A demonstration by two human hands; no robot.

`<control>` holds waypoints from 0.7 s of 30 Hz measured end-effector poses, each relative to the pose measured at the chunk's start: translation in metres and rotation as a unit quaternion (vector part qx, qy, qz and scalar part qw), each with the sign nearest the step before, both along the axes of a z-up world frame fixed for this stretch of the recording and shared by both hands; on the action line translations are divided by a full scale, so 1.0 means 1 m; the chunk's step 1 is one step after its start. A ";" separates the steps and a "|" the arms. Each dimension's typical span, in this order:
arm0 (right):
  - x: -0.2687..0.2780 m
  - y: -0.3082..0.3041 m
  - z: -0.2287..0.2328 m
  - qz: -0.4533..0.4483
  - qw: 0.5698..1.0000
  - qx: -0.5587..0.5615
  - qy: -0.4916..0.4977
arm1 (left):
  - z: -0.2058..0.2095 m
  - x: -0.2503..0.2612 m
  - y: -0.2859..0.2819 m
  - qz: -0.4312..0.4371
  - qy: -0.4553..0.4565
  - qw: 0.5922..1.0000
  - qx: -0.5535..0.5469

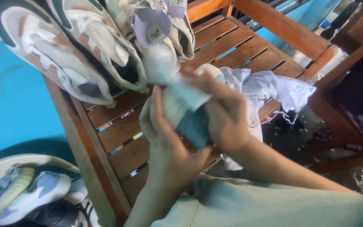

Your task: Wiping down sneakers with a cloth.

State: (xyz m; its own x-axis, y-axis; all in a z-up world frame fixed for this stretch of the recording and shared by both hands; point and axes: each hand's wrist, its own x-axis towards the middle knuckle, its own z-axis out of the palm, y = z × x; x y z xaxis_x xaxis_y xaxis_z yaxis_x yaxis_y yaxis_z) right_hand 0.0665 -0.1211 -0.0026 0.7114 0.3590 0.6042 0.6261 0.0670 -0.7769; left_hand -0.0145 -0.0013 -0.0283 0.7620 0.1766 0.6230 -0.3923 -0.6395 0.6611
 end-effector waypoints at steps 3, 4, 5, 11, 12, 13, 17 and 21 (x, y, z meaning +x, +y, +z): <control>-0.005 -0.004 0.007 0.047 0.987 -0.086 -0.130 | -0.013 0.003 -0.005 0.021 -0.003 1.000 0.003; -0.004 -0.005 0.007 0.065 0.974 -0.115 -0.186 | -0.016 0.004 -0.006 0.027 -0.012 1.000 0.007; 0.006 -0.010 -0.002 0.068 0.973 -0.114 -0.187 | -0.014 0.005 -0.008 0.030 -0.013 0.999 0.007; 0.058 -0.041 -0.038 -0.009 0.986 -0.105 -0.132 | -0.016 0.011 -0.017 0.034 0.016 0.999 -0.004; 0.068 -0.046 -0.040 -0.045 0.988 -0.103 -0.106 | -0.018 0.013 -0.019 0.036 0.018 0.999 0.025; 0.078 -0.053 -0.042 -0.081 0.989 -0.100 -0.079 | -0.020 0.015 -0.023 0.037 0.019 0.998 0.054; 0.120 -0.076 -0.047 -0.119 0.977 -0.122 -0.126 | -0.010 0.029 -0.049 0.037 -0.003 0.999 0.008; 0.142 -0.093 -0.055 -0.235 0.958 -0.151 0.063 | -0.008 0.046 -0.076 0.038 -0.004 0.999 -0.004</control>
State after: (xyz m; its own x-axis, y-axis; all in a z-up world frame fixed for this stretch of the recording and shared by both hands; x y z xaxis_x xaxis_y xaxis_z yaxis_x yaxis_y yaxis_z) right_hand 0.2089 -0.2139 -0.0579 0.8975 0.1257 0.4227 0.4324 -0.4391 -0.7875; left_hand 0.0315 -0.0770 -0.0360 0.7415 0.2391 0.6269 -0.3471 -0.6630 0.6633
